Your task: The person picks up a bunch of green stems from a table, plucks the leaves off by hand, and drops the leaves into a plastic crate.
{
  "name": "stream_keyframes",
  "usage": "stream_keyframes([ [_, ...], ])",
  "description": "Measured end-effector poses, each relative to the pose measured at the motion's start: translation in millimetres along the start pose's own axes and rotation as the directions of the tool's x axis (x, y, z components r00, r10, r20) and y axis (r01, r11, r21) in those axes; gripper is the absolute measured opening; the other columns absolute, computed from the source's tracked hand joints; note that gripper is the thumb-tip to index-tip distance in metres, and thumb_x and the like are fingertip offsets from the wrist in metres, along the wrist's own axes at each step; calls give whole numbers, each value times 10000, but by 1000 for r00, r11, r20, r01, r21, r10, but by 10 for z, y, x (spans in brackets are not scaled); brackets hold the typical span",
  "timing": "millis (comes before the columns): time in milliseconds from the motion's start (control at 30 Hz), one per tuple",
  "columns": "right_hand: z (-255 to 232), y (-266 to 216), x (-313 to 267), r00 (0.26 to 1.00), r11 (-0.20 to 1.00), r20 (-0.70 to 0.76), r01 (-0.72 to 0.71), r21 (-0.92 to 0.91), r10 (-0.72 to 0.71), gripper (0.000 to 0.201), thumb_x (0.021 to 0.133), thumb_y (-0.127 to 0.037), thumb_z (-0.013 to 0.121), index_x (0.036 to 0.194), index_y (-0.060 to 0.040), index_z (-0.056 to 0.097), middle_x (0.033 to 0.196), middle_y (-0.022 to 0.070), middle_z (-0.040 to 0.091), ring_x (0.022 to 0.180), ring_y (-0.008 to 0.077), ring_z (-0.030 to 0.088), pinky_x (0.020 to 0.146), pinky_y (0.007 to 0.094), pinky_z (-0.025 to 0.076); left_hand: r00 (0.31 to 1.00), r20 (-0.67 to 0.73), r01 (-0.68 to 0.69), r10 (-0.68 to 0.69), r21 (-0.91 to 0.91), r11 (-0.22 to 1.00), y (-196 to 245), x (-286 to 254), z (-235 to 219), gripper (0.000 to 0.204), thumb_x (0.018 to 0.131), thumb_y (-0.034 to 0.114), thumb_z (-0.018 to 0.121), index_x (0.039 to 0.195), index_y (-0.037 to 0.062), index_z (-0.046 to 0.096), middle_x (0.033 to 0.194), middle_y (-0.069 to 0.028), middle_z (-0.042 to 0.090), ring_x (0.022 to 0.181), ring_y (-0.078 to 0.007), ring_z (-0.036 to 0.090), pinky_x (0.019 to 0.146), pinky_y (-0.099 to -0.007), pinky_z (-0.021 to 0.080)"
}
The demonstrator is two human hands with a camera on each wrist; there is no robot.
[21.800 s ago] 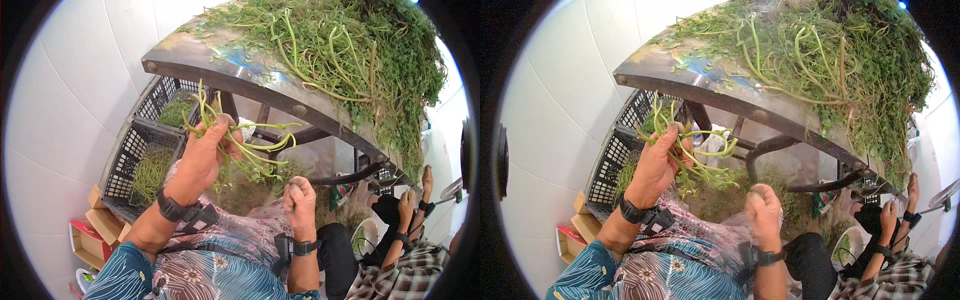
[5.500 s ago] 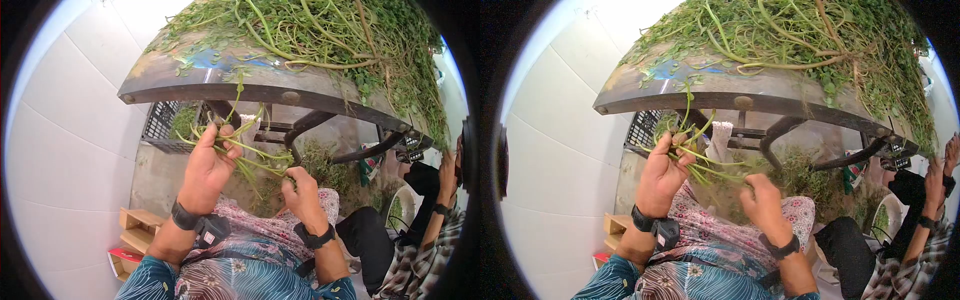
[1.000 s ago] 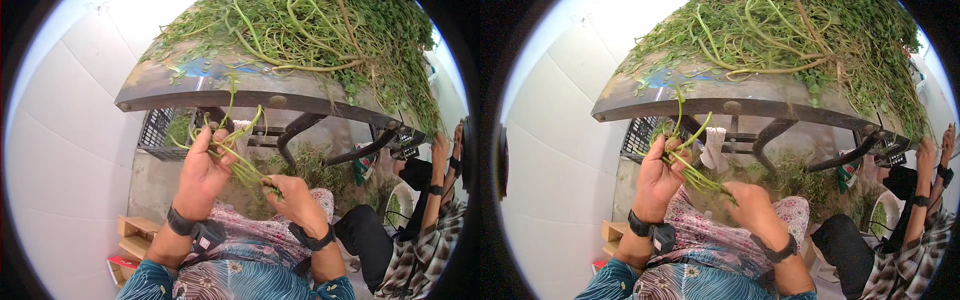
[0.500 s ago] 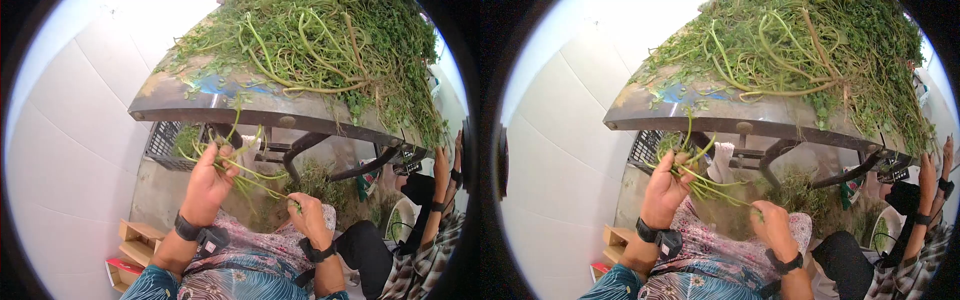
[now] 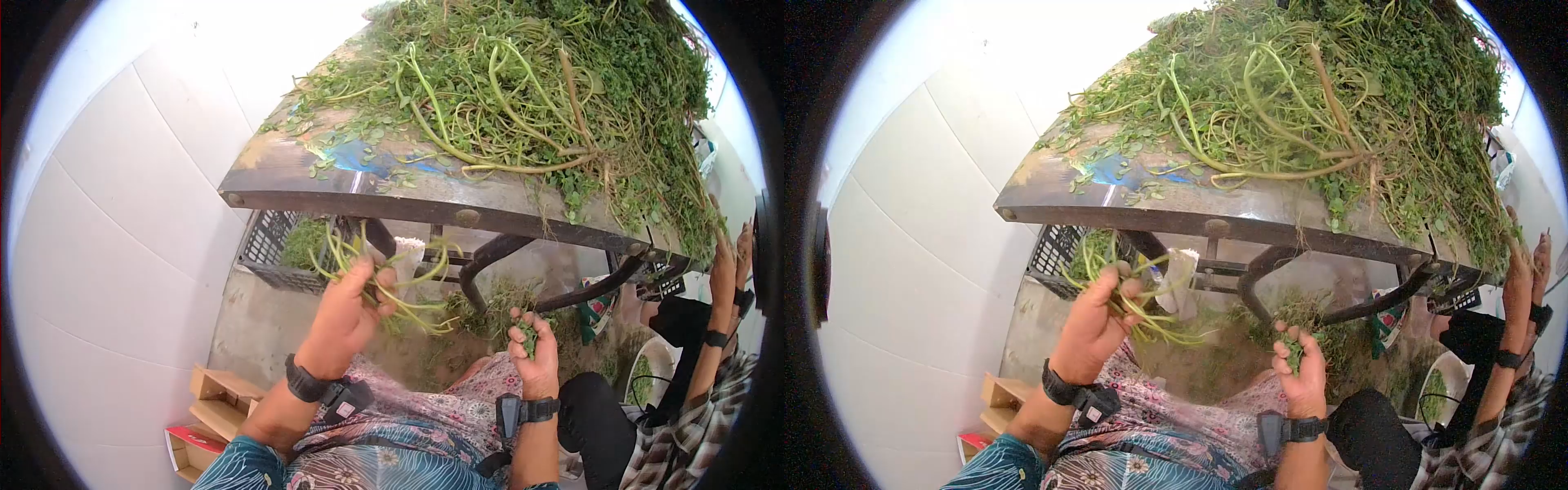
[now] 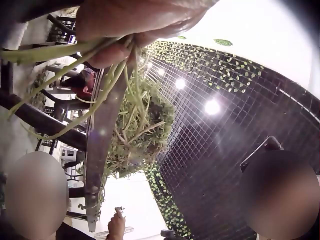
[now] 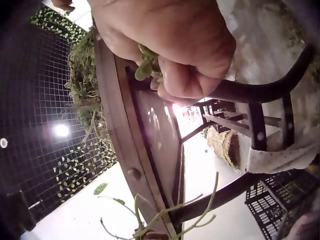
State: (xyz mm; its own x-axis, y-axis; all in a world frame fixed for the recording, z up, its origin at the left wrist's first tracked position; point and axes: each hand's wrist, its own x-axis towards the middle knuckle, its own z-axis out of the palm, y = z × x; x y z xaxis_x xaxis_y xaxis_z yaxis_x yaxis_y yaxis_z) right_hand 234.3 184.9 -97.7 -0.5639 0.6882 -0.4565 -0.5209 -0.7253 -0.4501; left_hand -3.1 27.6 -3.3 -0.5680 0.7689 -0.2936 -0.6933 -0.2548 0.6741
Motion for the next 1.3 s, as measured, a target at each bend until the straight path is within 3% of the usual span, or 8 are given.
stream_keyframes([
  [167,38,83,-19,982,997,186,-52,50,42,95,875,-175,492,854,-83,486,859,63,538,603,115,455,407,199,330,984,176,4,-19,86,996,-59,31,-87,213,888,288,507,953,87,537,831,-46,589,698,-126,528,564,-272,409],
  [400,583,123,-347,960,912,279,129,-390,-16,121,861,-157,521,925,-56,531,659,40,530,497,90,440,426,198,333,976,214,-154,41,547,823,-159,45,-164,229,906,232,478,979,34,567,902,-38,597,803,-108,541,748,-266,445],
  [667,959,239,-378,951,791,308,201,-578,-17,167,847,-166,557,934,-27,522,589,-11,440,458,59,359,397,194,277,852,467,-141,-238,641,754,-166,-90,-12,243,900,226,472,796,17,540,729,-15,543,738,-107,527,724,-259,430],
  [867,1035,388,-385,823,278,496,562,-779,-277,182,829,-180,585,886,-7,576,722,-26,543,592,48,458,534,190,370,836,453,-87,-308,665,742,-263,-72,-28,170,885,173,476,858,14,532,649,6,500,590,-71,478,561,-218,410],
  [1000,1122,451,-472,778,153,601,626,-765,-183,195,758,-100,605,926,-2,591,828,117,626,752,178,610,669,285,465,843,402,-34,-356,702,711,-255,-85,8,187,859,180,546,973,33,557,703,40,504,621,-52,464,533,-208,393],
  [1100,1176,483,-467,754,-14,642,647,-763,-139,199,744,-89,608,928,-15,590,815,162,617,729,221,628,646,297,473,823,464,-131,-328,718,684,-296,-87,7,241,848,161,542,1071,70,531,694,55,481,603,-39,432,526,-197,380],
  [1200,1118,525,-391,737,-34,663,665,-746,-132,197,747,-80,594,934,-21,582,783,164,609,690,232,623,609,292,468,731,678,-513,-77,620,594,-461,-6,-91,256,851,134,509,1105,99,506,690,65,467,591,-30,412,504,-182,351],
  [1300,1070,525,-367,846,228,519,533,-815,-124,140,773,-80,563,900,-23,576,703,108,598,597,185,578,534,258,431,844,426,-82,-326,704,705,-268,-156,107,179,842,98,474,1012,46,498,687,15,477,572,-54,422,506,-192,356],
])
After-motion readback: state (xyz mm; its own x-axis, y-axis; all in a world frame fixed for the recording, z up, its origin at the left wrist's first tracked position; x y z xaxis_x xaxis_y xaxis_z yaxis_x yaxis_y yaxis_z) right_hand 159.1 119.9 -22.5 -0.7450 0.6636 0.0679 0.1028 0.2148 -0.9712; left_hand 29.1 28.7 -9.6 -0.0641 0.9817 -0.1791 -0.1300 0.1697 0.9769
